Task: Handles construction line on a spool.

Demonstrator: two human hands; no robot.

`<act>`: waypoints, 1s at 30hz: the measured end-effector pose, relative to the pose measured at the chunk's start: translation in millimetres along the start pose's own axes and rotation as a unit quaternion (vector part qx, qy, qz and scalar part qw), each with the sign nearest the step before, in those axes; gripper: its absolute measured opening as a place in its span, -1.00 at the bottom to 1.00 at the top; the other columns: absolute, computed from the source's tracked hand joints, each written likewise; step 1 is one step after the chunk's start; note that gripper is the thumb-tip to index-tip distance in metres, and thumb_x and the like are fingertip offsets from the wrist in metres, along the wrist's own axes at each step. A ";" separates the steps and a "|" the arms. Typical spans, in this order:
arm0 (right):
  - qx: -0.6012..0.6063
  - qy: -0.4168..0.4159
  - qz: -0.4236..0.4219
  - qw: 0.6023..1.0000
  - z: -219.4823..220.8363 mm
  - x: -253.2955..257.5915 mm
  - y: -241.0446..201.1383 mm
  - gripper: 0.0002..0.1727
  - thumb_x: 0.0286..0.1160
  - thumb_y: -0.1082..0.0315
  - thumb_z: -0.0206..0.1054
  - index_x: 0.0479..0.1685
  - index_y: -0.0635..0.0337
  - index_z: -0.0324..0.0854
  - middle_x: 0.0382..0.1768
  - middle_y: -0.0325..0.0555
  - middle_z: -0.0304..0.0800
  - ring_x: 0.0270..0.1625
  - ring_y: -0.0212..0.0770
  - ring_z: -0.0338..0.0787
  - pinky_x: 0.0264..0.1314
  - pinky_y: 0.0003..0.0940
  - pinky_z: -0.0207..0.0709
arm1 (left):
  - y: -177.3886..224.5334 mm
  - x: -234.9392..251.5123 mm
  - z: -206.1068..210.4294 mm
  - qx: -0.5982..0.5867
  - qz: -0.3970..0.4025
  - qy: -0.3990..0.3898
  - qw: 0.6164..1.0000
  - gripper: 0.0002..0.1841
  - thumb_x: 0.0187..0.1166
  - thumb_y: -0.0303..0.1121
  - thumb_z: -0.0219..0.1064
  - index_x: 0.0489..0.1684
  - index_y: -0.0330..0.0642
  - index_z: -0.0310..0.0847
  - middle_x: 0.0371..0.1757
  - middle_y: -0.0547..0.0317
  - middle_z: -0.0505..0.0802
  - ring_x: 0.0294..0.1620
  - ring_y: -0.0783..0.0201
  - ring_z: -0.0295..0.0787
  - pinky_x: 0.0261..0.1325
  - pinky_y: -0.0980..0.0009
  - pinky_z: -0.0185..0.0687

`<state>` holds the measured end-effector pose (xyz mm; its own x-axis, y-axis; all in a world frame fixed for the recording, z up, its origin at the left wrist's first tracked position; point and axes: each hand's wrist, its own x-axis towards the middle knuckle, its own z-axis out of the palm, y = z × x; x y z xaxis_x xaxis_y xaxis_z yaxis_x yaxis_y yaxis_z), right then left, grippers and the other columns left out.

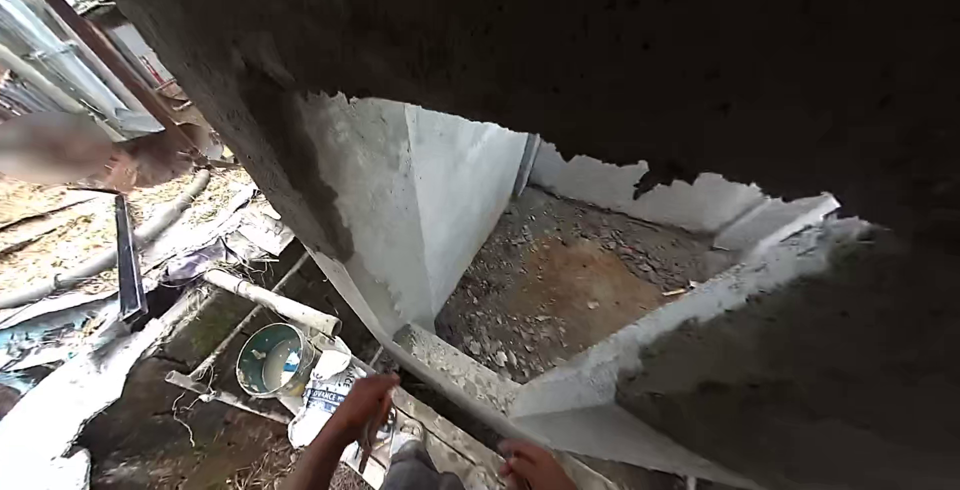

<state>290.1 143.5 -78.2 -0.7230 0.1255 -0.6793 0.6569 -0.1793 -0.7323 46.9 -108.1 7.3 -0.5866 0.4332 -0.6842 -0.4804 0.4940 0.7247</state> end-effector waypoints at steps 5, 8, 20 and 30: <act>0.062 0.002 -0.052 0.997 21.1 0.7 -56.6 -0.71 0.75 0.37 0.13 0.31 0.30 0.50 -0.15 -0.08 0.81 -0.37 -0.29 0.75 -0.29 -0.33 0.68 | 24.3 -3.5 1.9 -0.028 -0.063 -0.080 0.994 -0.34 0.87 0.17 -0.23 0.34 -0.20 0.59 -0.59 0.19 0.69 -0.69 0.35 0.55 -0.55 0.42 0.58; 0.072 0.026 -0.077 0.994 38.4 -2.3 -87.0 -0.78 0.66 0.28 0.32 0.02 0.26 0.60 -0.41 -0.21 0.69 -0.59 -0.42 0.54 -0.51 -0.49 0.49 | 37.6 -0.1 13.3 -0.118 -0.064 -0.056 0.989 -0.35 0.86 0.19 -0.21 0.41 -0.16 0.54 -0.56 0.12 0.71 -0.66 0.30 0.61 -0.53 0.39 0.62; -0.014 0.129 -0.182 0.975 72.0 5.9 -118.0 -0.65 0.80 0.16 0.14 -0.01 0.25 0.74 -0.37 -0.10 0.73 -0.38 -0.29 0.66 -0.22 -0.26 0.61 | 77.7 17.1 59.3 -0.132 -0.004 -0.162 0.978 -0.54 0.91 -0.14 -0.13 0.45 -0.27 0.49 0.12 -0.04 0.87 0.03 0.15 0.85 0.13 0.18 0.75; 0.131 0.226 -0.189 0.946 73.9 -8.7 -128.0 -0.63 0.88 0.18 -0.06 0.10 0.22 0.62 -0.54 -0.16 0.61 -0.66 -0.37 0.47 -0.57 -0.45 0.43 | 92.3 23.6 34.0 0.073 0.141 -0.241 0.958 -0.71 0.84 -0.39 0.10 0.17 -0.40 0.69 -0.05 -0.07 0.93 -0.09 0.17 0.92 0.09 0.26 0.83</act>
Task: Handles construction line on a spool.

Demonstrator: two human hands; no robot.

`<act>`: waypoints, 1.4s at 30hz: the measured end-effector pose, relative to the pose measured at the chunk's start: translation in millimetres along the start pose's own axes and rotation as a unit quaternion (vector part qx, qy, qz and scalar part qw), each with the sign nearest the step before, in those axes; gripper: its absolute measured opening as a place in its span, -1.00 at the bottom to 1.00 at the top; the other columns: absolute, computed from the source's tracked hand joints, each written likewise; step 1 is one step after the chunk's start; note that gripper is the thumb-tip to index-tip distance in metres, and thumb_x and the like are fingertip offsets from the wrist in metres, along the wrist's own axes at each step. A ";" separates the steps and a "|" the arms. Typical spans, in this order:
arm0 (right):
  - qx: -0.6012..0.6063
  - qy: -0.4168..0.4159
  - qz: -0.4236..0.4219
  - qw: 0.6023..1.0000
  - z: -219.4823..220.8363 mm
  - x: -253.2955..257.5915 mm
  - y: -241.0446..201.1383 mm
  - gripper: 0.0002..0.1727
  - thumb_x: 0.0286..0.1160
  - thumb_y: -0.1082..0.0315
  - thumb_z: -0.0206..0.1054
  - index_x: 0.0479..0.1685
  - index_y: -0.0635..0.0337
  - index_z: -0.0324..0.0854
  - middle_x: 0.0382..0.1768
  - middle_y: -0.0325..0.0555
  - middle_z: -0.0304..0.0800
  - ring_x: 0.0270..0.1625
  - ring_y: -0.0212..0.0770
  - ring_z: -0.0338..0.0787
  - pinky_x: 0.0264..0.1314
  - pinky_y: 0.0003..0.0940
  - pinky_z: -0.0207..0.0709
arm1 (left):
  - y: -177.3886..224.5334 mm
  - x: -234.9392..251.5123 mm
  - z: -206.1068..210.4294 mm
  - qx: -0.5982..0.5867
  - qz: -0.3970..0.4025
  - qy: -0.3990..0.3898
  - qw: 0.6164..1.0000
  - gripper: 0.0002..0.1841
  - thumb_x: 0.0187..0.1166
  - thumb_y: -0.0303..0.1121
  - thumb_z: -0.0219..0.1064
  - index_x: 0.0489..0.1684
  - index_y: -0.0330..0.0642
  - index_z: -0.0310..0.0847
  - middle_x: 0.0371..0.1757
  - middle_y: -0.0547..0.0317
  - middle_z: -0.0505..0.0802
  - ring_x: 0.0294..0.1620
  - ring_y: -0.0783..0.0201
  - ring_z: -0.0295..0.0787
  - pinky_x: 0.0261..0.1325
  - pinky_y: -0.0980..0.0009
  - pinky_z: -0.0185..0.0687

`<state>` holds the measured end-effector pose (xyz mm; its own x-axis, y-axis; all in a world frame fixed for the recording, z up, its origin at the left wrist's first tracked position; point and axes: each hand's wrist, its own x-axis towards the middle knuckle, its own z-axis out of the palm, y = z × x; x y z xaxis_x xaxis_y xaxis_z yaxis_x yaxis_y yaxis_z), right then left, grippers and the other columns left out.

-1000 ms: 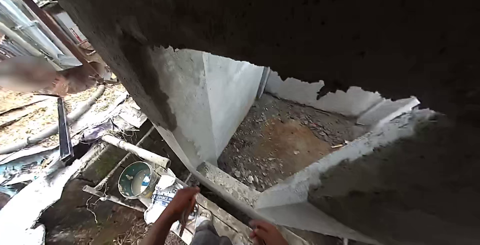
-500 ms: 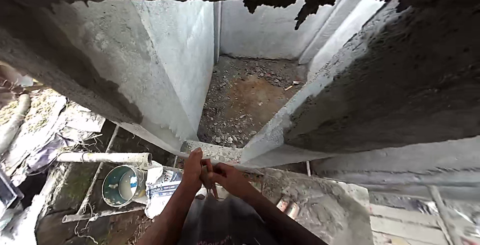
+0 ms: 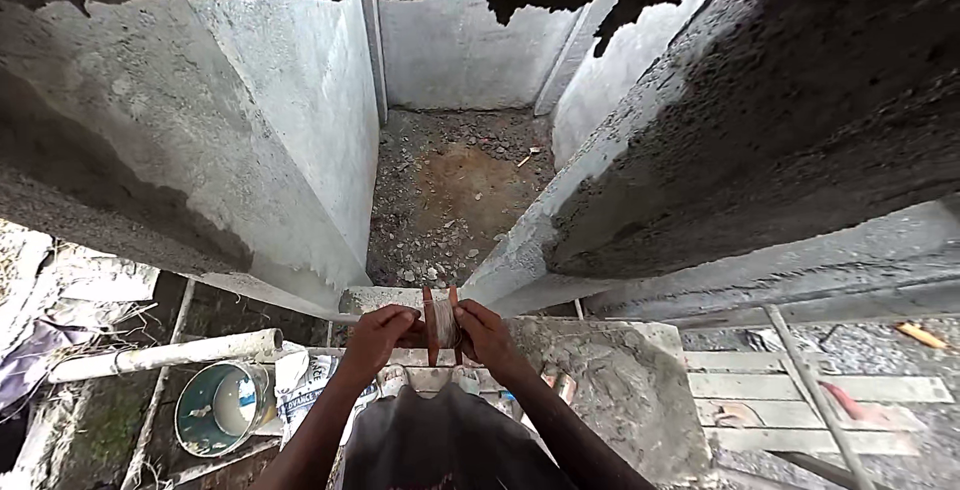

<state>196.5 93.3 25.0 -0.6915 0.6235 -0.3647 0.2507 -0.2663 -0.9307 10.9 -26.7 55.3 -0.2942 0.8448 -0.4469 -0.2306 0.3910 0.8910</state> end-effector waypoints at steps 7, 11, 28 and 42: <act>0.056 -0.029 0.002 0.998 3.4 -8.9 -12.3 -0.61 0.68 0.01 0.17 0.18 0.10 0.60 -0.47 -0.22 0.69 -0.64 -0.43 0.51 -0.58 -0.52 0.45 | 9.9 -9.9 9.7 0.060 0.098 0.020 0.993 -0.79 0.77 -0.38 0.23 -0.04 -0.28 0.79 -0.22 0.07 0.92 -0.25 0.25 0.89 -0.05 0.29 0.86; 0.030 0.000 -0.033 0.999 4.1 -14.5 -18.0 -0.70 0.51 0.12 0.39 0.04 0.12 0.69 -0.45 -0.20 0.77 -0.61 -0.41 0.62 -0.59 -0.49 0.53 | 16.5 -17.0 12.7 0.062 0.107 0.069 0.990 -0.85 0.73 -0.43 0.27 -0.05 -0.29 0.76 -0.26 0.11 0.90 -0.31 0.29 0.88 -0.11 0.34 0.86; 0.015 0.003 -0.096 0.995 -4.8 -38.2 -18.0 -0.66 0.50 0.07 0.43 0.07 0.10 0.69 -0.42 -0.24 0.80 -0.56 -0.42 0.69 -0.57 -0.51 0.59 | 20.8 -22.0 34.6 0.018 0.150 0.070 0.986 -0.92 0.62 -0.49 0.37 -0.18 -0.28 0.78 -0.32 0.09 0.88 -0.37 0.28 0.84 -0.18 0.35 0.84; 0.189 0.006 0.026 0.982 -15.2 -43.0 -12.6 -0.42 0.41 -0.28 0.40 0.02 0.07 0.72 -0.52 -0.21 0.72 -0.66 -0.47 0.56 -0.66 -0.58 0.45 | 33.0 -26.4 35.3 0.013 0.172 0.060 0.983 -0.58 0.62 -0.55 0.31 0.45 -0.19 0.48 -0.17 0.04 0.90 -0.32 0.19 0.89 -0.20 0.28 0.88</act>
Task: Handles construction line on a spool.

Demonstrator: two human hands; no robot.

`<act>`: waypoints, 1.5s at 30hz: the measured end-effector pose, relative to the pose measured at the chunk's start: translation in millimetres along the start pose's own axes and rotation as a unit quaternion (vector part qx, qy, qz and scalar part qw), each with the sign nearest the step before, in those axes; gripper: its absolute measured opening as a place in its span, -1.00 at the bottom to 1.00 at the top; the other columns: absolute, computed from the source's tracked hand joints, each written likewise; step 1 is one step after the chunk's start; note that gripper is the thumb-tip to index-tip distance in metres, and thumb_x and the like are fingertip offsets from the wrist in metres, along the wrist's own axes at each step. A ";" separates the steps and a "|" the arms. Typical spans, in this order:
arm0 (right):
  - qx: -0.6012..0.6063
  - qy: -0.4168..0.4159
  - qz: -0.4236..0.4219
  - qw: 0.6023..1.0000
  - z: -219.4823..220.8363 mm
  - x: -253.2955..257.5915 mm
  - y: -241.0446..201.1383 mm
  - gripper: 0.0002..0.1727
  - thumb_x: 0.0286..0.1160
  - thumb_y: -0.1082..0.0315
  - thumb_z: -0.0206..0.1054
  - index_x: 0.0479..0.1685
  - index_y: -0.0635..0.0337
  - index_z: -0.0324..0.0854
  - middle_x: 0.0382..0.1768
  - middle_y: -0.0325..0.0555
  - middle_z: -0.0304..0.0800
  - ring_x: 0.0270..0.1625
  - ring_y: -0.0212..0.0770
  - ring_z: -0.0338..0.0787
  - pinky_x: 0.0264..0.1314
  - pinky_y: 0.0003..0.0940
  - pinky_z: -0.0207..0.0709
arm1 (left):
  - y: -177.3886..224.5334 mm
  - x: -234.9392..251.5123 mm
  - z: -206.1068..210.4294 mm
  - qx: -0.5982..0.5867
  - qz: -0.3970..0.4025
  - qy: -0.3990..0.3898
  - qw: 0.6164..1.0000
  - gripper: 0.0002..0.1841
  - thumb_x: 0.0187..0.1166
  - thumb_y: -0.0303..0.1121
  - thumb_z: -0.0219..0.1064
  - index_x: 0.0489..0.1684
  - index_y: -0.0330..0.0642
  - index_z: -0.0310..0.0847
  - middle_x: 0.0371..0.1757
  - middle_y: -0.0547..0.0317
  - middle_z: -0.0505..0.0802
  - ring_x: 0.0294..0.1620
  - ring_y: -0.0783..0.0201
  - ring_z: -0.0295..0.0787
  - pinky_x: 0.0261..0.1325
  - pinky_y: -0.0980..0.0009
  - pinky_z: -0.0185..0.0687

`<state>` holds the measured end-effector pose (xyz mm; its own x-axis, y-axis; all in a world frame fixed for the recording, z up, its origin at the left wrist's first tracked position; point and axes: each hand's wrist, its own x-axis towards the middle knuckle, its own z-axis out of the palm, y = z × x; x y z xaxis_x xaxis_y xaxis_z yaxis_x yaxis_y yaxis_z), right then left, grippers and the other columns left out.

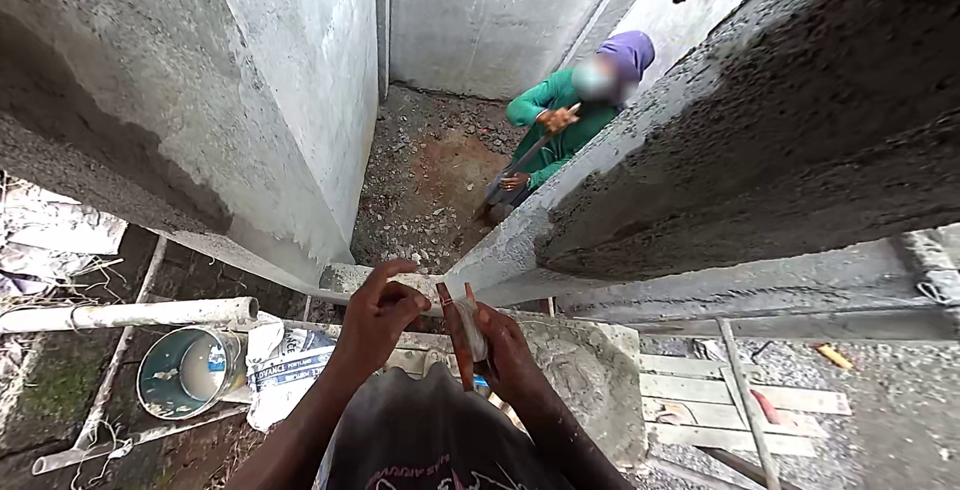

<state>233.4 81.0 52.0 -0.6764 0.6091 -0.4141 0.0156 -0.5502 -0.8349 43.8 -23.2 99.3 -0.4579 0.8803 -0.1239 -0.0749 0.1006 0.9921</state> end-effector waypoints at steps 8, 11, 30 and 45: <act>0.051 -0.034 0.027 0.998 4.7 -1.5 9.0 -0.47 0.47 -0.28 0.36 -0.21 0.05 0.72 -0.56 -0.21 0.69 -0.70 -0.49 0.51 -0.69 -0.60 0.39 | -15.8 -11.2 8.5 0.167 0.061 -0.001 0.984 -0.91 0.60 -0.35 0.42 -0.13 -0.12 0.81 -0.27 0.31 0.87 -0.42 0.44 0.78 -0.32 0.44 0.81; -0.014 -0.006 0.025 1.000 4.9 -1.5 9.8 -0.51 0.49 -0.22 0.36 -0.13 0.06 0.74 -0.58 -0.20 0.68 -0.71 -0.48 0.49 -0.69 -0.58 0.36 | -15.8 -9.0 8.7 0.235 0.066 0.002 0.970 -0.90 0.54 -0.27 0.47 -0.21 -0.07 0.83 -0.33 0.38 0.87 -0.43 0.51 0.77 -0.31 0.48 0.78; -0.004 0.007 0.002 1.000 8.2 -9.8 10.4 -0.51 0.48 -0.21 0.38 -0.11 0.06 0.75 -0.61 -0.21 0.67 -0.72 -0.48 0.48 -0.70 -0.59 0.37 | -30.3 -9.9 -1.8 0.177 0.089 -0.052 0.979 -0.88 0.58 -0.37 0.42 -0.09 -0.18 0.81 -0.18 0.27 0.89 -0.24 0.45 0.86 -0.08 0.46 0.87; -0.035 -0.015 0.013 0.999 6.5 -15.1 12.2 -0.52 0.47 -0.20 0.37 -0.07 0.05 0.76 -0.56 -0.19 0.73 -0.69 -0.46 0.53 -0.66 -0.57 0.42 | -29.8 -4.0 -3.6 0.268 0.199 -0.058 0.941 -0.86 0.49 -0.40 0.30 -0.40 -0.17 0.76 -0.43 0.31 0.79 -0.45 0.51 0.70 -0.37 0.53 0.69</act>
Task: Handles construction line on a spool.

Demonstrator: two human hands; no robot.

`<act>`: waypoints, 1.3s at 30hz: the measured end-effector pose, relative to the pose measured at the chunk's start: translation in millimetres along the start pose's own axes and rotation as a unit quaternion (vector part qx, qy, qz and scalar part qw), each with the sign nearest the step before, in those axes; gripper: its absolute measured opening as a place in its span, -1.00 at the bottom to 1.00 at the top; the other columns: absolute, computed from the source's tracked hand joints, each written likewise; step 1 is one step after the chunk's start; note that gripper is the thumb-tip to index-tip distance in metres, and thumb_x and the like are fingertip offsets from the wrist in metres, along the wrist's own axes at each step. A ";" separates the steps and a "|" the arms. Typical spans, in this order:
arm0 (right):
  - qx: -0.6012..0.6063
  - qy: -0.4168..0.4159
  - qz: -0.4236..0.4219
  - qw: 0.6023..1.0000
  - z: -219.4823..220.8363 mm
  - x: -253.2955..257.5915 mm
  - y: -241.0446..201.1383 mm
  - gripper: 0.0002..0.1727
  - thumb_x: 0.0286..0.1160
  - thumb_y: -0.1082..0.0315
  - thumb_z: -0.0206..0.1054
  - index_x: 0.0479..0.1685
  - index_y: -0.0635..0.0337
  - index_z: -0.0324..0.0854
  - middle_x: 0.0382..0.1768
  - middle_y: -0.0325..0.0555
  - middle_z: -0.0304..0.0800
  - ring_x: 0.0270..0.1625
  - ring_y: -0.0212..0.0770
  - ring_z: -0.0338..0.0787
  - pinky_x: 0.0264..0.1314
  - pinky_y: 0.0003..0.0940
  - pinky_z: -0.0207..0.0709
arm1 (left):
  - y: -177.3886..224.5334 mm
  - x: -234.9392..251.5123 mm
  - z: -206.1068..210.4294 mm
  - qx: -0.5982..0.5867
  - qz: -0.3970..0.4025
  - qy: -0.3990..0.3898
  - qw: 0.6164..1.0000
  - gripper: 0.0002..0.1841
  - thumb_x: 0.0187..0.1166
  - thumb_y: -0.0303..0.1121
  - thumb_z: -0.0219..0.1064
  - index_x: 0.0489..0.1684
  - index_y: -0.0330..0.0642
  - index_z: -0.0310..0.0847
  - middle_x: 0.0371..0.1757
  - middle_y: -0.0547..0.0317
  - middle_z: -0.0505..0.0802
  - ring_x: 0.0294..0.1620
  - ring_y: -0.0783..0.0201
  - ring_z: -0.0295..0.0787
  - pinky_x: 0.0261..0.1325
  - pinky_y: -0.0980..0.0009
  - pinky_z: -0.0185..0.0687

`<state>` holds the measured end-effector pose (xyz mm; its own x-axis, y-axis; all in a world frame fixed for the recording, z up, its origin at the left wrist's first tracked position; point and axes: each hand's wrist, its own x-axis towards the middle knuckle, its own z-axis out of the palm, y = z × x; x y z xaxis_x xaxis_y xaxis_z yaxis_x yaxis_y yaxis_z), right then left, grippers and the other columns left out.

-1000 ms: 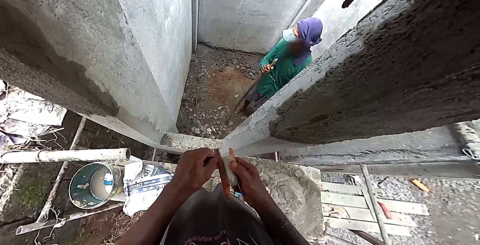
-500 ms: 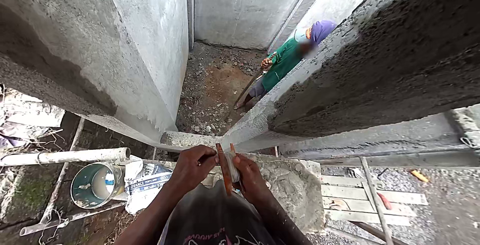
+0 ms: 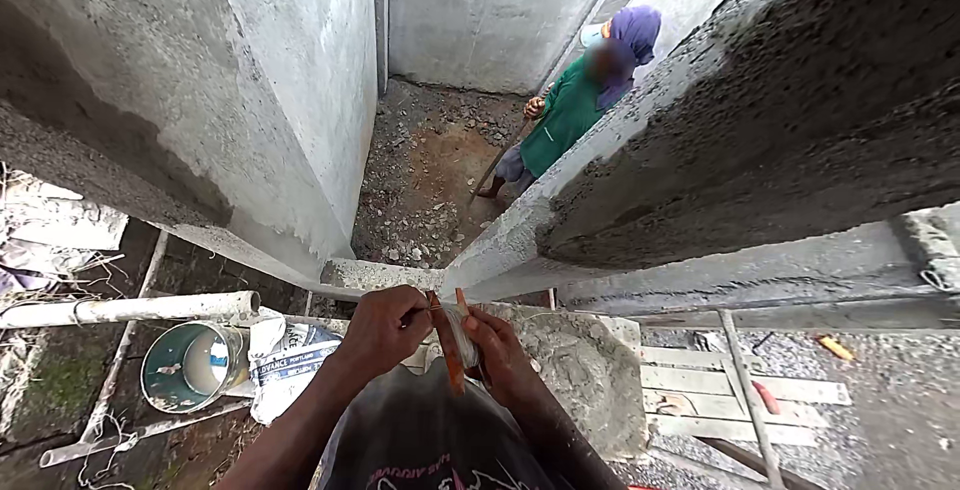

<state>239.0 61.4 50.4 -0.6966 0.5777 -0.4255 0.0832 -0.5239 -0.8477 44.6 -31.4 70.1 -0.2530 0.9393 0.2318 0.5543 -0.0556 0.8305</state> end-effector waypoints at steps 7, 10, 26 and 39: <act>0.055 0.028 -0.014 0.998 12.8 0.1 2.7 -0.54 0.57 -0.13 0.31 0.05 0.08 0.74 -0.53 -0.16 0.73 -0.68 -0.46 0.52 -0.67 -0.58 0.39 | -4.5 -8.5 22.5 0.085 0.046 0.120 0.988 -0.87 0.47 -0.41 0.32 -0.42 -0.16 0.76 -0.38 0.25 0.79 -0.41 0.40 0.73 -0.40 0.42 0.70; 0.026 0.056 -0.024 0.998 13.0 2.7 5.8 -0.63 0.57 -0.03 0.31 -0.01 0.08 0.74 -0.57 -0.18 0.72 -0.71 -0.46 0.52 -0.68 -0.57 0.42 | -5.1 -9.4 27.8 0.031 -0.034 0.114 0.992 -0.88 0.50 -0.40 0.33 -0.37 -0.15 0.79 -0.33 0.31 0.82 -0.40 0.48 0.72 -0.35 0.51 0.71; 0.081 0.052 -0.046 0.994 6.6 -1.7 11.1 -0.53 0.56 -0.13 0.31 -0.01 0.13 0.71 -0.49 -0.19 0.78 -0.63 -0.44 0.65 -0.65 -0.54 0.52 | -12.8 -15.3 38.1 0.003 -0.125 0.148 0.981 -0.83 0.55 -0.40 0.26 -0.34 -0.19 0.79 -0.38 0.26 0.80 -0.42 0.43 0.70 -0.33 0.41 0.68; -0.055 0.002 -0.174 0.983 -4.7 -8.2 13.8 -0.68 0.39 -0.03 0.54 -0.12 -0.01 0.78 -0.42 -0.34 0.82 -0.45 -0.49 0.74 -0.37 -0.51 0.68 | 16.5 -1.8 4.1 -0.438 -0.291 -0.022 0.850 -0.91 0.54 -0.51 0.36 -0.19 -0.28 0.78 -0.32 0.09 0.84 -0.41 0.36 0.72 -0.25 0.44 0.71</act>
<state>249.2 52.4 40.7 -0.6943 0.7120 -0.1044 -0.0834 -0.2237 -0.9711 57.5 -32.6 81.3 -0.2420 0.9044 -0.3515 -0.4640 0.2103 0.8605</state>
